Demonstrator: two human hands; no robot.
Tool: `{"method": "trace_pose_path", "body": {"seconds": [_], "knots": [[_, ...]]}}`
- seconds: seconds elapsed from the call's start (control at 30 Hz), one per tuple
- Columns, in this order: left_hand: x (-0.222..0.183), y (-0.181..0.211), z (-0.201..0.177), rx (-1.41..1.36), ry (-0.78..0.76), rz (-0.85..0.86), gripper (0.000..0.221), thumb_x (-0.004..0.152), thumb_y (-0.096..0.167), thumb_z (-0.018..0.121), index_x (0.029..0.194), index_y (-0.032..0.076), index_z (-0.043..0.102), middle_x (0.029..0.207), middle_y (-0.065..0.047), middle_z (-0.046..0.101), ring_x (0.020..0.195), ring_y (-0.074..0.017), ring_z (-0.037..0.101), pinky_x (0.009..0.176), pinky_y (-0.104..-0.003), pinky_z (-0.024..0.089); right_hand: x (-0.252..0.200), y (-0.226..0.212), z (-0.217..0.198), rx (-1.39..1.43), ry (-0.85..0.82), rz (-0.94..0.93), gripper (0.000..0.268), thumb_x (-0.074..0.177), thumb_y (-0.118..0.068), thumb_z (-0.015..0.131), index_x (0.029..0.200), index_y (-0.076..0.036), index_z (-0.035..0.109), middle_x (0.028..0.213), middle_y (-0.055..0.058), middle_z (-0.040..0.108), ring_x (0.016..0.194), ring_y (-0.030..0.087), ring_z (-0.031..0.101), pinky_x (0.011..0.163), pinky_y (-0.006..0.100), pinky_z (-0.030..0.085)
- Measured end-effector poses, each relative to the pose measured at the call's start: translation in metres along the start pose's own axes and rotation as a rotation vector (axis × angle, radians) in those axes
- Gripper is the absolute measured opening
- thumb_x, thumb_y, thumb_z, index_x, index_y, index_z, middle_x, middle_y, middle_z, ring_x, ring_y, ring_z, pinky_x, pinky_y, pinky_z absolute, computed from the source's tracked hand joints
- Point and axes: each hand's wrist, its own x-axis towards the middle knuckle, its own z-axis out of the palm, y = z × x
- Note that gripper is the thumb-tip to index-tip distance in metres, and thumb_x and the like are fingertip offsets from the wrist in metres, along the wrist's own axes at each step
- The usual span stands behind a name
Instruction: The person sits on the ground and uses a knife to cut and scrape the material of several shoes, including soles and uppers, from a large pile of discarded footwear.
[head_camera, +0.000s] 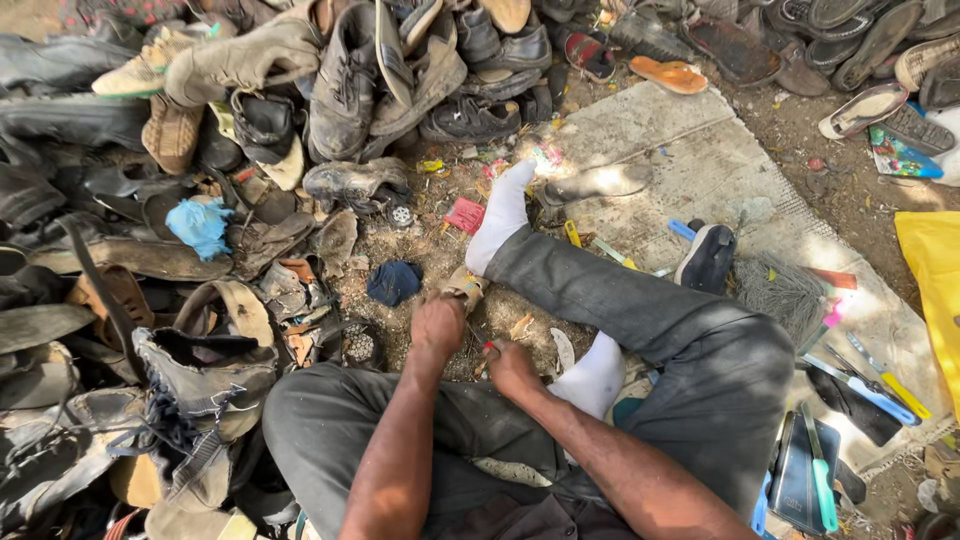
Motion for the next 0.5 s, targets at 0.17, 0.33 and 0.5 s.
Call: {"method": "trace_pose_path", "body": {"seconds": [0.17,0.33,0.5], "knots": [[-0.006,0.014,0.022,0.029,0.106,0.214,0.029,0.096,0.017,0.045,0.097,0.011,0.074,0.115,-0.017,0.069,0.117,-0.0324,0.062,0.108,-0.048,0.040,-0.008,-0.007,-0.014,0.197,-0.045,0.143,0.027,0.097,-0.023,0.063,0.098,0.002,0.073,0.078,0.028,0.069,0.063,0.039,0.063,0.061,0.051,0.047],[-0.007,0.024,0.038,-0.142,0.218,0.142,0.026,0.093,0.020,0.051,0.108,0.012,0.071,0.118,-0.016,0.069,0.115,-0.0329,0.064,0.108,-0.048,0.041,0.000,0.013,-0.019,0.524,-0.079,0.393,0.022,0.097,-0.021,0.063,0.106,-0.004,0.074,0.083,0.027,0.068,0.046,0.031,0.053,0.050,0.052,0.041],[0.001,0.050,0.046,-0.291,0.129,-0.154,0.026,0.096,0.028,0.054,0.114,0.014,0.068,0.115,-0.016,0.070,0.114,-0.0351,0.064,0.105,-0.052,0.040,0.022,0.046,-0.017,-0.158,0.154,-0.068,0.026,0.092,-0.022,0.065,0.103,0.000,0.073,0.098,0.030,0.070,0.093,0.048,0.067,0.082,0.054,0.051]]}}
